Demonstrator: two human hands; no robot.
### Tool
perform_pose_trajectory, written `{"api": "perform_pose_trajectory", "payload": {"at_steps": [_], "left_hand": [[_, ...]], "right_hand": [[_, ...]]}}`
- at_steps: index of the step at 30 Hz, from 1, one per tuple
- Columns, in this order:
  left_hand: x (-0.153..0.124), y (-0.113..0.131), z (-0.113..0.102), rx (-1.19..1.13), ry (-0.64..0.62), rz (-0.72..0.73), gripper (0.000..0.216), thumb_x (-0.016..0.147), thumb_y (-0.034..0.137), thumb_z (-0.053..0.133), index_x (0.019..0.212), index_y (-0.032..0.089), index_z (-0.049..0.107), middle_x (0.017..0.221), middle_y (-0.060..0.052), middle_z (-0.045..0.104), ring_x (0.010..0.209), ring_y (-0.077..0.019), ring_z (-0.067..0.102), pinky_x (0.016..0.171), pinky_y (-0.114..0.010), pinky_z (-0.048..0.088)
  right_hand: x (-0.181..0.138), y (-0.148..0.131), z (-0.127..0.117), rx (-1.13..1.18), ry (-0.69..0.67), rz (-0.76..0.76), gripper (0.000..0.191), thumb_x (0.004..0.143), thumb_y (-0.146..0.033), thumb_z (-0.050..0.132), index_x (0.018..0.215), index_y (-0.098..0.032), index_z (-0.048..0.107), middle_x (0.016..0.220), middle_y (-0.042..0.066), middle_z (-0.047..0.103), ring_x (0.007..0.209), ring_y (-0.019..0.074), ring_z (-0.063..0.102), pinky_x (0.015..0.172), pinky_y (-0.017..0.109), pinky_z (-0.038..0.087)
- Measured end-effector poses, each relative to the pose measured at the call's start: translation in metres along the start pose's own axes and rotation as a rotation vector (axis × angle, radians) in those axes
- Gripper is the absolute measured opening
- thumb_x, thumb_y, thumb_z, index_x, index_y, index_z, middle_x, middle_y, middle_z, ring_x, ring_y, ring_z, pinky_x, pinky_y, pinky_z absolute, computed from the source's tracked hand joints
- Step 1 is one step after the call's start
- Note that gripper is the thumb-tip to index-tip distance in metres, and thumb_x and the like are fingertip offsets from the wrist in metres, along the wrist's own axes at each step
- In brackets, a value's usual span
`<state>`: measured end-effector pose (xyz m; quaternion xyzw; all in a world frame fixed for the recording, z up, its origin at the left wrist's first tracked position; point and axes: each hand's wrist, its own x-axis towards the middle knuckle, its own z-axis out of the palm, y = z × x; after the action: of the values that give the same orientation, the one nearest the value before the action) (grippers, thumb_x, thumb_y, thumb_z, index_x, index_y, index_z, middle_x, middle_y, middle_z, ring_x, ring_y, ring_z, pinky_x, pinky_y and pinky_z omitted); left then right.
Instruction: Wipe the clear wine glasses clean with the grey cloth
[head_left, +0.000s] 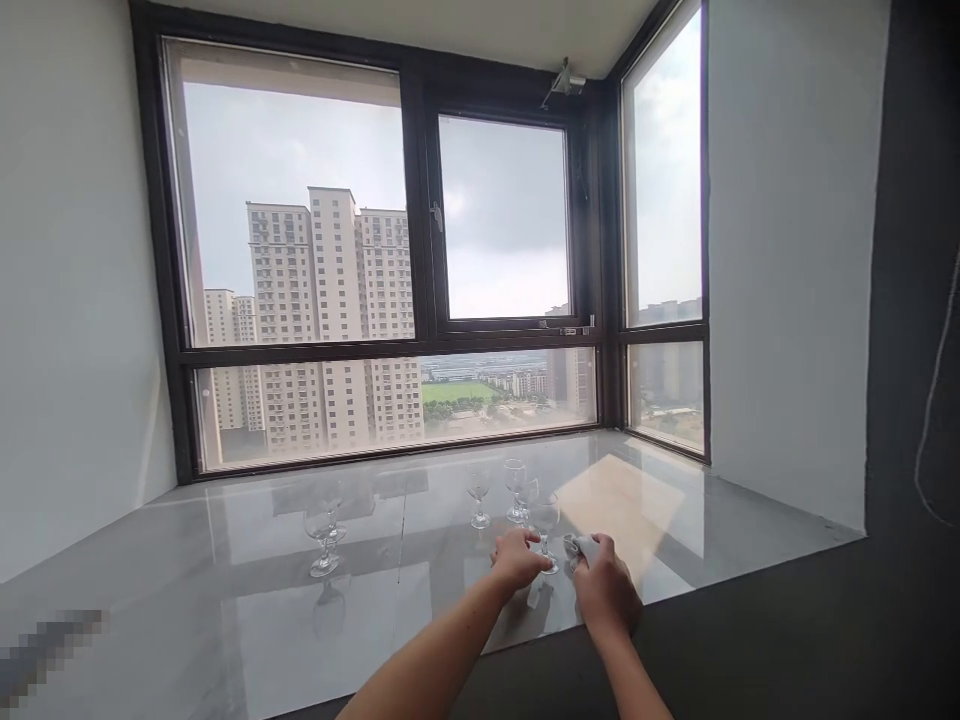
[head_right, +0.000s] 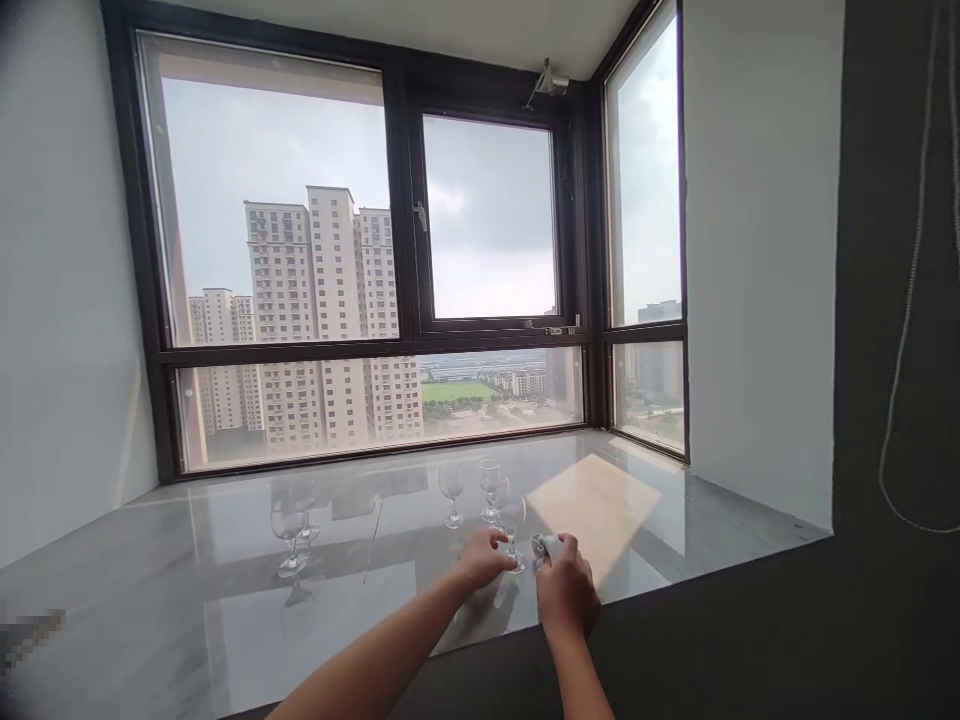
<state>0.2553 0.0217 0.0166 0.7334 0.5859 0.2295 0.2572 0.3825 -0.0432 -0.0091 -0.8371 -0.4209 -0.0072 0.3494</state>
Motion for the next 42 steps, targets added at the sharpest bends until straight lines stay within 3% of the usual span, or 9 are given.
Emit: {"api": "perform_pose_trajectory", "payload": {"at_steps": [4,7,13,16,19,25,30,34,42], "left_hand": [[-0.005,0.004,0.003,0.003,-0.019,0.052,0.016,0.072,0.025,0.074,0.087,0.021,0.078,0.096,-0.006,0.077,0.108,-0.0288,0.064,0.099,-0.043,0.041],[-0.028,-0.022,-0.018,0.007,-0.014,0.108,0.008,0.072,0.026,0.074,0.076,0.019,0.075,0.091,-0.005,0.078,0.093,-0.0236,0.066,0.092,-0.036,0.042],[-0.103,-0.153,-0.113,0.048,0.173,0.114,0.007,0.073,0.025,0.064,0.070,0.020,0.068,0.082,-0.003,0.074,0.084,-0.0200,0.066,0.080,-0.028,0.044],[-0.133,-0.217,-0.170,0.153,0.354,-0.083,0.011,0.076,0.030,0.062,0.070,0.021,0.064,0.077,-0.002,0.072,0.079,-0.0205,0.066,0.077,-0.029,0.045],[-0.144,-0.255,-0.209,0.244,0.437,-0.197,0.015,0.081,0.035,0.059,0.072,0.023,0.063,0.084,-0.001,0.075,0.087,-0.0220,0.069,0.082,-0.030,0.046],[-0.133,-0.270,-0.221,0.387,0.439,-0.191,0.019,0.085,0.034,0.056,0.092,0.026,0.072,0.130,-0.004,0.070,0.127,-0.0272,0.059,0.103,-0.038,0.044],[-0.126,-0.273,-0.215,0.420,0.372,-0.192,0.047,0.092,0.033,0.048,0.136,0.027,0.063,0.155,-0.006,0.054,0.144,-0.0261,0.046,0.114,-0.044,0.038],[-0.124,-0.272,-0.215,0.451,0.332,-0.232,0.047,0.094,0.034,0.046,0.136,0.026,0.065,0.153,-0.006,0.056,0.143,-0.0264,0.048,0.116,-0.044,0.036],[-0.125,-0.268,-0.216,0.449,0.419,-0.329,0.038,0.096,0.034,0.045,0.122,0.026,0.071,0.135,-0.008,0.070,0.133,-0.0288,0.056,0.110,-0.046,0.039]], "right_hand": [[0.000,-0.001,-0.002,-0.001,0.001,0.000,0.031,0.104,-0.032,0.039,0.130,-0.021,0.051,0.111,0.012,0.072,0.101,0.0277,0.071,0.070,0.034,0.047],[0.000,0.000,-0.003,0.008,-0.009,-0.004,0.032,0.104,-0.031,0.039,0.132,-0.021,0.050,0.112,0.012,0.071,0.103,0.0275,0.070,0.072,0.034,0.048],[0.000,0.002,-0.005,0.020,-0.048,-0.023,0.038,0.105,-0.037,0.031,0.134,-0.020,0.048,0.112,0.014,0.069,0.102,0.0320,0.069,0.069,0.038,0.049],[-0.001,0.003,-0.006,0.007,-0.061,-0.033,0.040,0.104,-0.035,0.028,0.135,-0.020,0.048,0.112,0.015,0.069,0.103,0.0322,0.069,0.069,0.038,0.050],[-0.002,0.002,-0.009,0.000,-0.061,-0.038,0.042,0.104,-0.035,0.025,0.136,-0.019,0.048,0.111,0.016,0.069,0.104,0.0327,0.069,0.069,0.039,0.051],[-0.003,0.002,-0.013,0.004,-0.079,-0.039,0.045,0.104,-0.038,0.023,0.137,-0.019,0.048,0.111,0.017,0.068,0.103,0.0328,0.070,0.069,0.039,0.051],[-0.004,0.001,-0.015,-0.002,-0.088,-0.030,0.046,0.104,-0.038,0.022,0.138,-0.019,0.047,0.112,0.018,0.068,0.105,0.0333,0.070,0.068,0.039,0.051],[-0.003,0.002,-0.014,0.000,-0.079,-0.036,0.047,0.104,-0.040,0.022,0.136,-0.019,0.048,0.111,0.018,0.069,0.105,0.0337,0.070,0.067,0.039,0.050],[-0.003,0.000,-0.013,-0.004,-0.061,-0.060,0.043,0.104,-0.034,0.024,0.135,-0.017,0.049,0.111,0.019,0.070,0.105,0.0343,0.069,0.067,0.040,0.050]]}}
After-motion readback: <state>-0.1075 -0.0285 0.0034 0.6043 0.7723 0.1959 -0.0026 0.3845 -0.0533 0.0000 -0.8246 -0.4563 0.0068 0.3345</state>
